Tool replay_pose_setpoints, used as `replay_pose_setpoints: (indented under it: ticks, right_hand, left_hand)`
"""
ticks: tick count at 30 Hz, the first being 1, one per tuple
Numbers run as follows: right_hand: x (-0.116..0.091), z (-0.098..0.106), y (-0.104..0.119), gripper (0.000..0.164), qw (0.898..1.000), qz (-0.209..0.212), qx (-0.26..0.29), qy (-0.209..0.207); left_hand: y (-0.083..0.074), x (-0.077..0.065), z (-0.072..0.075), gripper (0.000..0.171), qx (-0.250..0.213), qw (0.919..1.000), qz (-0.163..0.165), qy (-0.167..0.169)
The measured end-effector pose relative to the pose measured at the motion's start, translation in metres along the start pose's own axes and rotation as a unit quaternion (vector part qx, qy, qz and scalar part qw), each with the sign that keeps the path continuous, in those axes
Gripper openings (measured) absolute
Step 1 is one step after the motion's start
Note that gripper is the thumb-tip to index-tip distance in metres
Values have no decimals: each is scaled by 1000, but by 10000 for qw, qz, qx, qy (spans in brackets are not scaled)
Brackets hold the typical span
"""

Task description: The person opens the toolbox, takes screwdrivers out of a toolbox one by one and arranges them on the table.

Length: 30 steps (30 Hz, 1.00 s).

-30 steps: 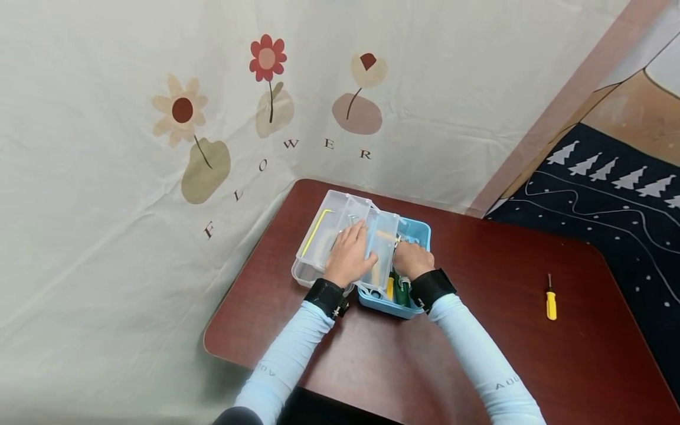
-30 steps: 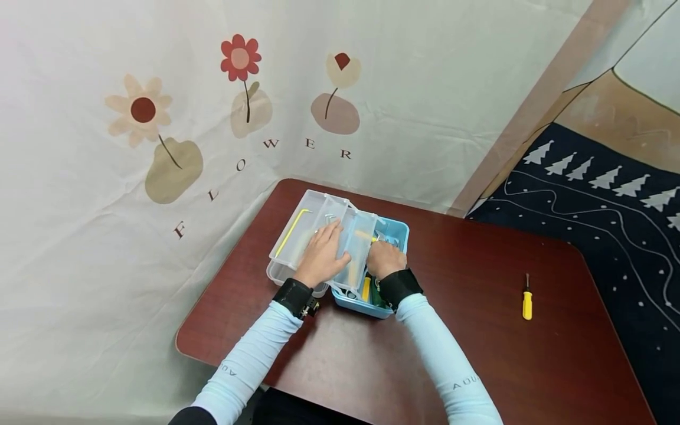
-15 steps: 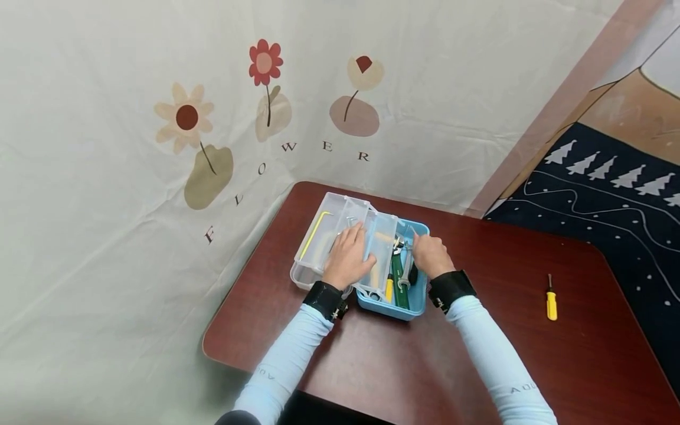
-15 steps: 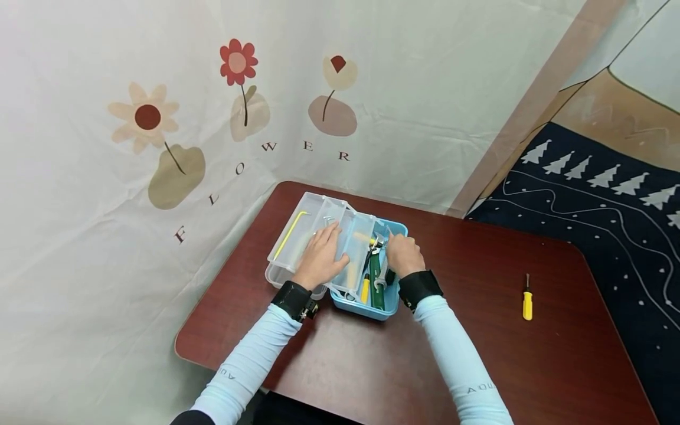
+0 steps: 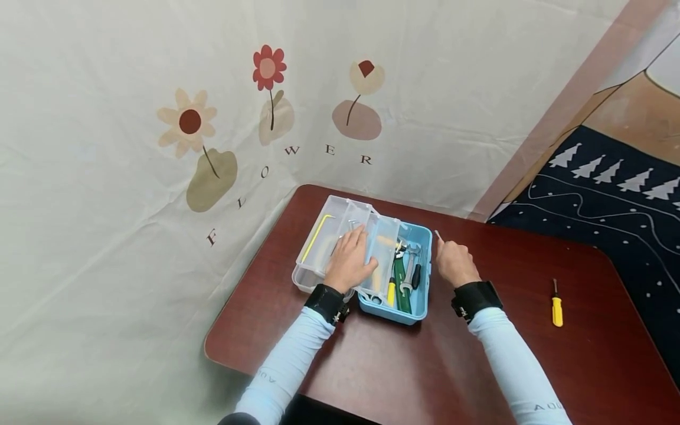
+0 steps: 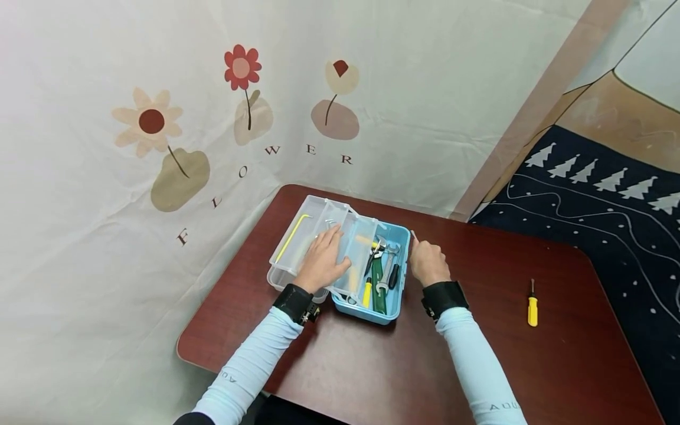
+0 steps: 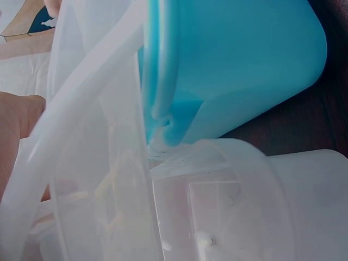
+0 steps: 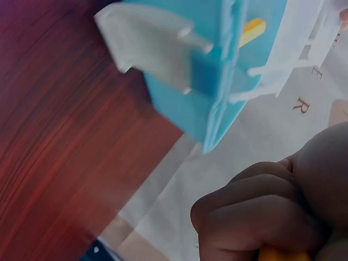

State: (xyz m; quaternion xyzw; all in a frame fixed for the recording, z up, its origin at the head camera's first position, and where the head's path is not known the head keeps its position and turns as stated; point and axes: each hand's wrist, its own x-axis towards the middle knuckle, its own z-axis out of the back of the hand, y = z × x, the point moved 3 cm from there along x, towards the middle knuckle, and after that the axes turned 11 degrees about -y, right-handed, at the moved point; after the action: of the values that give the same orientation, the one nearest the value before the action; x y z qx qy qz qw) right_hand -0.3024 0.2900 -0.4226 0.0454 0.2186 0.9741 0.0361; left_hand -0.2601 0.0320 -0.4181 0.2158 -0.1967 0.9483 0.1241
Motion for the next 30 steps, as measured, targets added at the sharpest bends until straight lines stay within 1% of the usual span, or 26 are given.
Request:
replay_pose_setpoints:
  ticks: [6,8,12,18,24,25,30]
  right_hand:
    - [2,10,-31,60,9997,-180,-132,139]
    - [2,13,-42,63,9995,-222,-175,151]
    - [3,20,-64,69,9983,-461,-254,253]
    - [4,30,-100,77,9966,-724,-317,247]
    - [-1,42,-136,77,9912,-1191,-461,334]
    - [-2,45,-141,76,9915,-1165,-515,274]
    - [-10,56,-170,75,9886,-1382,-557,203]
  left_hand:
    - [-1,-1,-3,64,56,10000,-41,-9]
    - [-1,-1,-3,64,63,10000,-43,-12]
    - [0,-1,-4,65,125,9999,-25,-7]
    - [1,1,-3,66,180,9998,64,62]
    - [0,2,-3,65,68,9999,-6,-98]
    - [0,2,-4,65,54,9999,-21,-125]
    - [0,3,-4,64,46,9998,-29,-177]
